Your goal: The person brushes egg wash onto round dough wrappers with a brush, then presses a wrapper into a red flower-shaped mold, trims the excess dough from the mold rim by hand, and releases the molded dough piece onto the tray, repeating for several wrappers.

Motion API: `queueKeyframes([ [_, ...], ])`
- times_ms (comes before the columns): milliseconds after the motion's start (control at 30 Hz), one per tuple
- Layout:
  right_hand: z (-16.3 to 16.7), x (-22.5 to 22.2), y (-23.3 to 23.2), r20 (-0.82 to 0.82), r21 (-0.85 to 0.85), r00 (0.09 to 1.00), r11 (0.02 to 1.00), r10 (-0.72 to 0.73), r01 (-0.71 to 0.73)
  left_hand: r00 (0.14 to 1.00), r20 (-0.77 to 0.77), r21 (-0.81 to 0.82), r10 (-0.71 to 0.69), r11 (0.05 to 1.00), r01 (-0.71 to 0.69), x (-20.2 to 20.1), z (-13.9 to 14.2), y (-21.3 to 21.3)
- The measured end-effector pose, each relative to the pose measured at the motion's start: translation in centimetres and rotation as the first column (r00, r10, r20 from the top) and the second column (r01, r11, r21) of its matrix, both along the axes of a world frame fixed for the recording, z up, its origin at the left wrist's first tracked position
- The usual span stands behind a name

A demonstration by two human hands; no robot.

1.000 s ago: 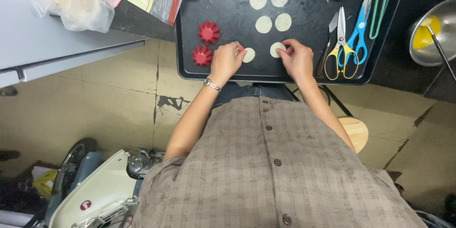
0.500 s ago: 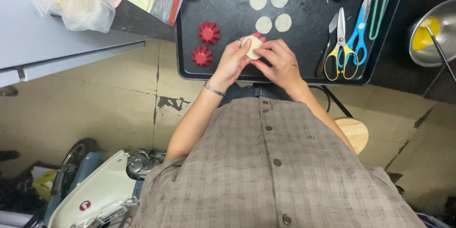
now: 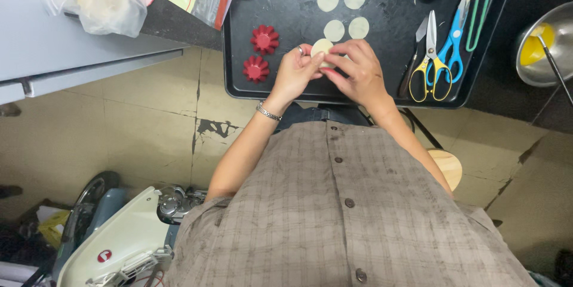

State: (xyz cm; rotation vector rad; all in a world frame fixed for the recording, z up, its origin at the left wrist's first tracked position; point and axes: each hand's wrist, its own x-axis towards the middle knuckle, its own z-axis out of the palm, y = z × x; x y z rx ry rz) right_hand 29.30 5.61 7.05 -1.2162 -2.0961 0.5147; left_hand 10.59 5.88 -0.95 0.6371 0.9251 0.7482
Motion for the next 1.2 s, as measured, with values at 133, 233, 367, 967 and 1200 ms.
queueKeyframes([
  [133,-0.2,0.0,0.3,-0.05,-0.059,0.998,0.998,-0.041,0.038,0.998,0.05,0.074,-0.023,0.997,0.02,-0.5,0.3,0.2],
  [233,-0.5,0.0,0.3,-0.123,-0.122,0.991,0.992,-0.056,0.041,0.999,-0.046,0.09,-0.011,0.996,0.015,-0.4,1.0,0.3],
  [367,-1.4,0.2,0.0,-0.233,-0.281,0.964,0.958,-0.128,0.059,0.993,-0.119,0.14,-0.002,0.99,0.019,-0.4,2.0,0.3],
  [967,-6.5,0.7,0.3,0.006,-0.595,0.959,0.77,-0.284,0.231,0.865,-0.495,0.363,0.081,0.924,0.121,-2.1,1.5,2.8],
  [1200,-5.3,0.1,1.4,-0.359,-0.757,0.82,0.653,-0.446,0.025,0.906,-0.423,0.365,-0.023,0.91,0.194,-1.7,1.9,3.3],
])
